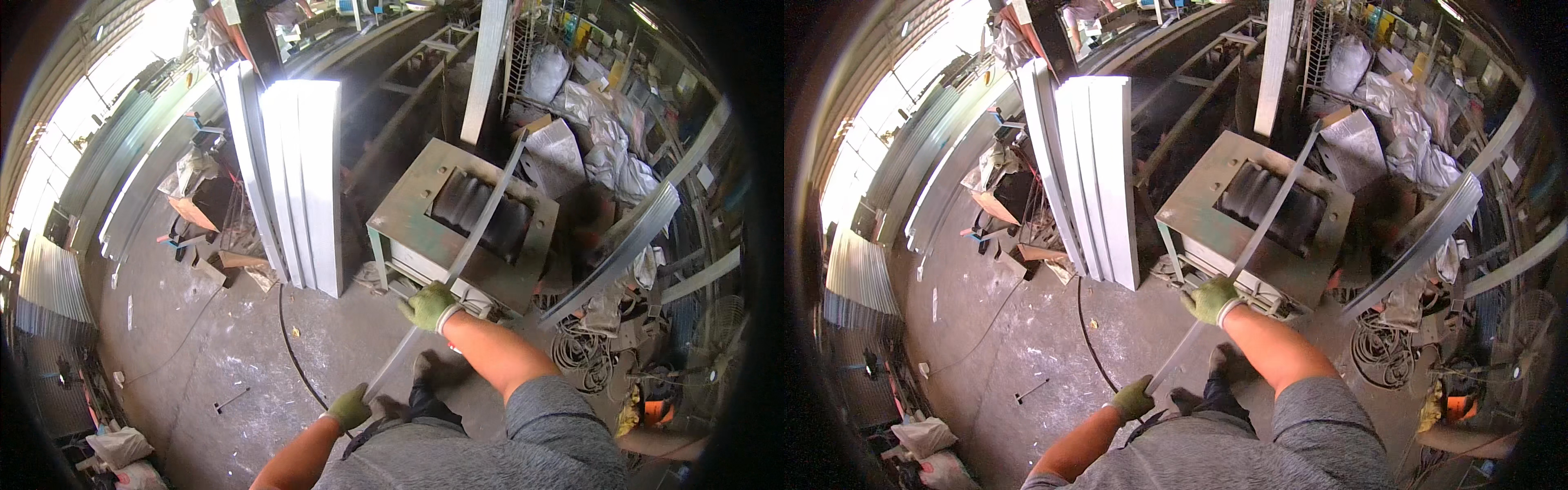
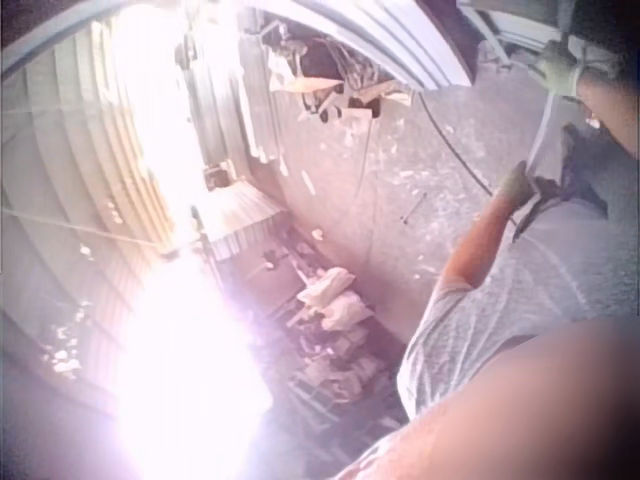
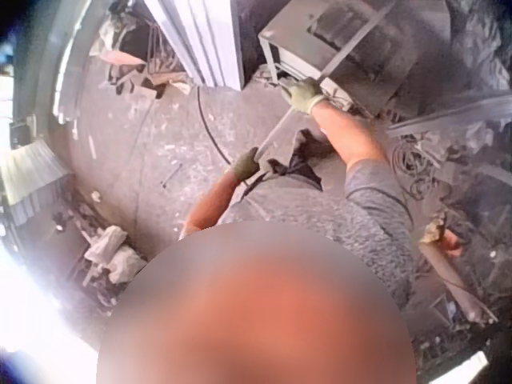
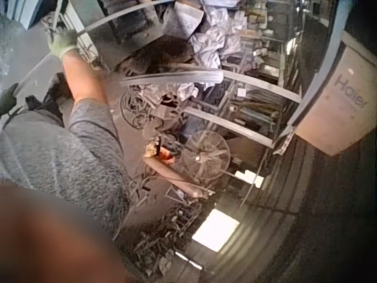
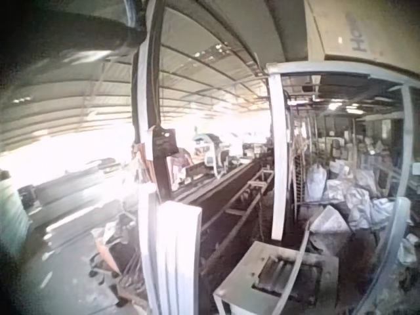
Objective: The person repeatedly feeds long white metal sheets into a roller machine, one at a time, and stacks the processed sheets against a nearby rack. The person handles each sheet with gloved hands and maintains a steady rhythm throughout the clip.
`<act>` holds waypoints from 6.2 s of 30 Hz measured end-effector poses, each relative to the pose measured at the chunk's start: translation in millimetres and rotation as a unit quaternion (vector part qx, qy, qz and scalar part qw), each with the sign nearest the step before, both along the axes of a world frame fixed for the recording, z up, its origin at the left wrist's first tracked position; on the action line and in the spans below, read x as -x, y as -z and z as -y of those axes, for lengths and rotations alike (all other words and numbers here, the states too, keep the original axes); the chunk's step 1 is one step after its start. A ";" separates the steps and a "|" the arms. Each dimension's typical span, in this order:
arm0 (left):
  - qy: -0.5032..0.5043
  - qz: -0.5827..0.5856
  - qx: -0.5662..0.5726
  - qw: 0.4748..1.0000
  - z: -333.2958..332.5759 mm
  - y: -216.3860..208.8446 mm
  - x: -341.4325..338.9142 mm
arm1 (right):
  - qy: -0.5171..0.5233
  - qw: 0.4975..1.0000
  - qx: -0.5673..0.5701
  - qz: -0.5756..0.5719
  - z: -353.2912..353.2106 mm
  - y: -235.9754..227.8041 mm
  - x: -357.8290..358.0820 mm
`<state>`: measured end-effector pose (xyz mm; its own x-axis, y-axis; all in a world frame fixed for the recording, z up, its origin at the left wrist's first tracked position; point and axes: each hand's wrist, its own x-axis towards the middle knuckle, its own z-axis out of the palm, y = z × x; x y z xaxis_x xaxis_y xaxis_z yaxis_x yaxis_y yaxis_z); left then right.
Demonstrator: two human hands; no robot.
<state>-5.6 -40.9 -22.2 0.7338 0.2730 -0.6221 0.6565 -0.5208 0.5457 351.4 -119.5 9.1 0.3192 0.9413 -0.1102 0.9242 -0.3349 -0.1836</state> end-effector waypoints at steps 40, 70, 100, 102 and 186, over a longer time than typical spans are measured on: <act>-0.017 -0.033 -0.075 0.996 -13.2 24.9 128.7 | -0.042 0.994 -0.099 0.025 -9.4 32.5 137.1; 0.393 0.035 -0.297 0.870 -17.0 -16.3 -584.4 | 0.661 0.693 -0.009 -0.288 375.6 220.6 112.0; -0.053 -0.025 -0.023 0.998 22.2 68.2 283.5 | 0.145 0.940 -0.307 -0.028 74.0 27.8 142.3; -0.047 -0.058 -0.017 0.997 20.1 74.4 322.4 | 0.101 0.955 -0.276 -0.048 79.8 23.1 172.1; -0.128 -0.043 -0.005 0.991 1.4 15.0 42.6 | 0.153 0.960 -0.190 0.137 34.7 53.2 -44.0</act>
